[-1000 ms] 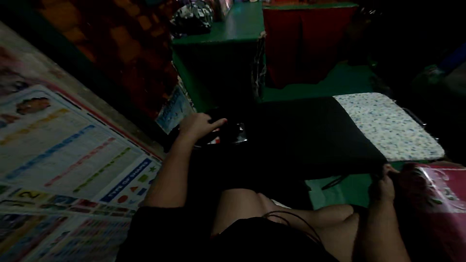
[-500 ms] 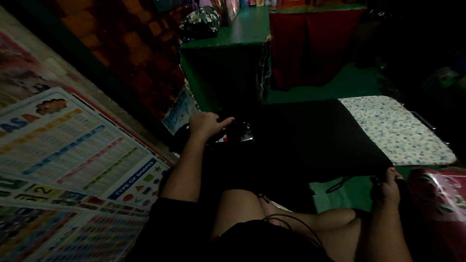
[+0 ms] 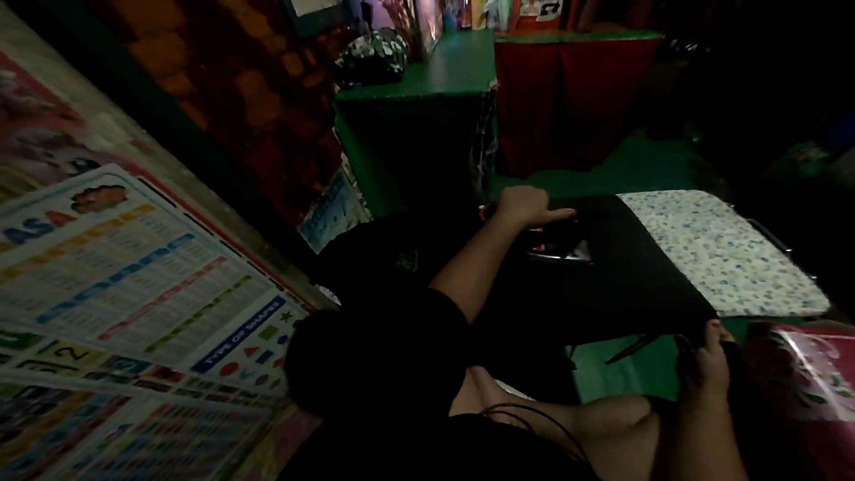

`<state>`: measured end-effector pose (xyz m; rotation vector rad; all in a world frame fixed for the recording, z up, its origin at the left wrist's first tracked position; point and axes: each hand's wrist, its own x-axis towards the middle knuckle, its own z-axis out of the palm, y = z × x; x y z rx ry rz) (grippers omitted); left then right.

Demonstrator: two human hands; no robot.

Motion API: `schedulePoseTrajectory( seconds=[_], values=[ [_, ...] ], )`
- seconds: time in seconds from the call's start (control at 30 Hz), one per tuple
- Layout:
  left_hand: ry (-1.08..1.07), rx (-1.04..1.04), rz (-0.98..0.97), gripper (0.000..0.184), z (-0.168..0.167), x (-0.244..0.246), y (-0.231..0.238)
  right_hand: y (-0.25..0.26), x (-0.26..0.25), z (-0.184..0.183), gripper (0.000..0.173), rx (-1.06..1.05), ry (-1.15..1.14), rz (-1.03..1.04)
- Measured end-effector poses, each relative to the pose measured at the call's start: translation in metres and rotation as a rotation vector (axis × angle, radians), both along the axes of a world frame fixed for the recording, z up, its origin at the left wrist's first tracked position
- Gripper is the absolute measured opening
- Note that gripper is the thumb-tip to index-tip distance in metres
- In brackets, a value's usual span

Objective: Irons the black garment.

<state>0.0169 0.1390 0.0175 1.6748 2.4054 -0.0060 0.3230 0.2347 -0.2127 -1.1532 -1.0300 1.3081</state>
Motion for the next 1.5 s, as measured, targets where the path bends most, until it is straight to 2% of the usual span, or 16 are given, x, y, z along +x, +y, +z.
schedulePoseTrajectory(
  seconds=[0.17, 0.4, 0.57, 0.8, 0.9, 1.0, 1.27, 1.5],
  values=[
    [-0.005, 0.019, -0.057, 0.076, -0.005, 0.017, 0.028, -0.003, 0.002, 0.002, 0.046, 0.029, -0.043, 0.012],
    [-0.03, -0.038, -0.047, 0.076, 0.0, 0.008, 0.003, -0.006, 0.016, -0.006, 0.055, 0.108, -0.24, 0.112],
    [-0.019, -0.032, 0.076, 0.077, -0.002, -0.032, -0.049, -0.003, 0.02, -0.007, 0.056, 0.156, -0.297, 0.118],
    [0.007, 0.039, 0.31, 0.074, -0.019, -0.111, -0.169, -0.009, 0.015, 0.002, 0.049, 0.142, -0.252, 0.041],
    [0.025, 0.039, 0.403, 0.07, -0.023, -0.128, -0.208, -0.012, 0.014, 0.008, 0.047, 0.106, -0.234, 0.038],
    [0.066, 0.03, 0.466, 0.068, -0.022, -0.13, -0.225, -0.004, 0.011, 0.0, 0.045, 0.094, -0.221, 0.029],
    [0.05, 0.06, 0.44, 0.069, -0.011, -0.096, -0.195, -0.002, 0.004, 0.001, 0.042, 0.008, -0.147, -0.006],
    [0.034, 0.023, 0.28, 0.076, -0.011, -0.072, -0.125, -0.002, 0.001, 0.003, 0.045, -0.008, -0.116, -0.026]
  ],
)
